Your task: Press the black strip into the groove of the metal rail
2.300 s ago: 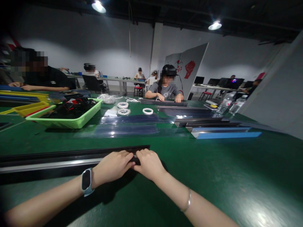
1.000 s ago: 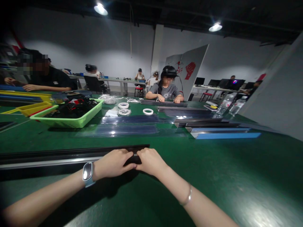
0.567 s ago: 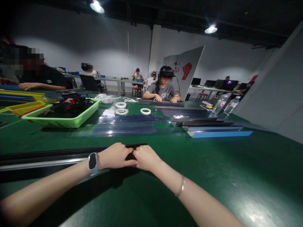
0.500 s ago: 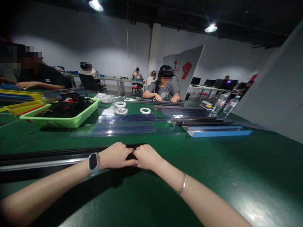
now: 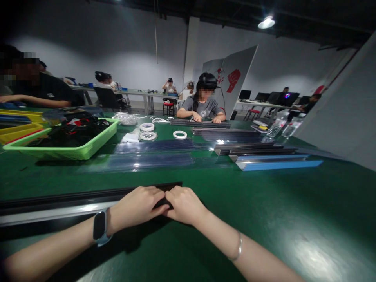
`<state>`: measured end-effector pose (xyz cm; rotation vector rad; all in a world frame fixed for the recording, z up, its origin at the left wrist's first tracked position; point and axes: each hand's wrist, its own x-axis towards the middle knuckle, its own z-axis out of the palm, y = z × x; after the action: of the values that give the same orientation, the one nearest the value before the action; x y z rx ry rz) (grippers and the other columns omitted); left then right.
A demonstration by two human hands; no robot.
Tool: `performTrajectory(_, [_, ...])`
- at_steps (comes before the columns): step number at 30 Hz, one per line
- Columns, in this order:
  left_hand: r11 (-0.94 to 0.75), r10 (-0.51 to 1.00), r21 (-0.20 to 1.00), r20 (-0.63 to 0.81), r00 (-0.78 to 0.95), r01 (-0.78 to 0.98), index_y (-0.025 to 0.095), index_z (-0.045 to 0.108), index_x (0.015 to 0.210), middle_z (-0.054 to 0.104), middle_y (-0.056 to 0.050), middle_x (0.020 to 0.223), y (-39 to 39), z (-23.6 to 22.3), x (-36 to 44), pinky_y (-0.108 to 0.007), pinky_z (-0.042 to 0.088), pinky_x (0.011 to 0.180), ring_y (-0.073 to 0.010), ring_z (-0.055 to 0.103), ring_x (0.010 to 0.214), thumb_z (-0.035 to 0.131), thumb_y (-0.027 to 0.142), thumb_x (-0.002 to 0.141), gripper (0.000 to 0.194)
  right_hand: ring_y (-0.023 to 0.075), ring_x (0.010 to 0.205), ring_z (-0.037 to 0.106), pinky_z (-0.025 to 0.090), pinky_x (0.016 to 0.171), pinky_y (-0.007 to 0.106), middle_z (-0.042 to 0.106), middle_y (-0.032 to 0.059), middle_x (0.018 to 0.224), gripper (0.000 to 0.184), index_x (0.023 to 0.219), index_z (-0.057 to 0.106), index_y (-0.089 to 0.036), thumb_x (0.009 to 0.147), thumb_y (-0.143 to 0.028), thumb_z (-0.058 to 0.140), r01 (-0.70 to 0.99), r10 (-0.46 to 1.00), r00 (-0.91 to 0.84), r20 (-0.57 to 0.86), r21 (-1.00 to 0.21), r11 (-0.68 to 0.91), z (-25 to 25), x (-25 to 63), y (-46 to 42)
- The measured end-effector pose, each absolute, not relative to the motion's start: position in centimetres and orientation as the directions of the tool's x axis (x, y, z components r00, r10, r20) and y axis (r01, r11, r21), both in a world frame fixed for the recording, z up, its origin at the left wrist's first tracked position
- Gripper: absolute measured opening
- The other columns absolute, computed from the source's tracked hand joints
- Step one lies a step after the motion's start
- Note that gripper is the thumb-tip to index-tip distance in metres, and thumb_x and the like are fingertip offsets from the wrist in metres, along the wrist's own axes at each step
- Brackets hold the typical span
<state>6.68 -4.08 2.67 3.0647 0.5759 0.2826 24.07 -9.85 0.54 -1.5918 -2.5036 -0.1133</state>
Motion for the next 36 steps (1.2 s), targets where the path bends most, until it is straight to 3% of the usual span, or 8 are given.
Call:
performTrajectory(9, [-0.927, 0.374, 0.069, 0.127, 0.919, 0.368, 0.017, 0.059, 0.090, 0.065, -0.005, 0.080, -3.9, 2.5, 6.7, -0.033, 0.048, 0.067, -0.0213, 0.062, 0.074, 0.041, 0.040, 0.090, 0.030, 0.0176, 0.077, 0.054, 0.036, 0.066, 0.028, 0.061, 0.0034, 0.082, 0.018, 0.082, 0.052, -0.019, 0.077, -0.035, 0.058, 0.919, 0.897, -0.357, 0.259, -0.072, 0.387, -0.1, 24.1, -10.1])
performTrajectory(23, [-0.944, 0.324, 0.104, 0.118, 0.939, 0.312, 0.015, 0.059, 0.094, 0.065, -0.007, 0.087, -3.9, 2.7, 6.7, -0.034, 0.048, 0.076, -0.0210, 0.062, 0.082, 0.039, 0.034, 0.092, 0.028, 0.0183, 0.077, 0.054, 0.036, 0.065, 0.028, 0.060, 0.0041, 0.081, 0.020, 0.081, 0.050, -0.019, 0.077, -0.037, 0.058, 0.950, 0.930, -0.291, 0.224, -0.050, 0.309, 0.2, 23.7, -10.5])
performTrajectory(36, [-0.947, 0.295, 0.164, 0.107, 0.949, 0.276, 0.016, 0.057, 0.101, 0.064, -0.008, 0.092, -3.8, 2.7, 6.8, -0.032, 0.047, 0.079, -0.0201, 0.062, 0.083, 0.036, 0.033, 0.093, 0.029, 0.0177, 0.074, 0.059, 0.035, 0.061, 0.027, 0.065, 0.0043, 0.081, 0.027, 0.082, 0.055, -0.018, 0.080, -0.046, 0.054, 0.925, 0.924, -0.373, 0.083, -0.039, 0.377, 3.0, 24.7, -10.2])
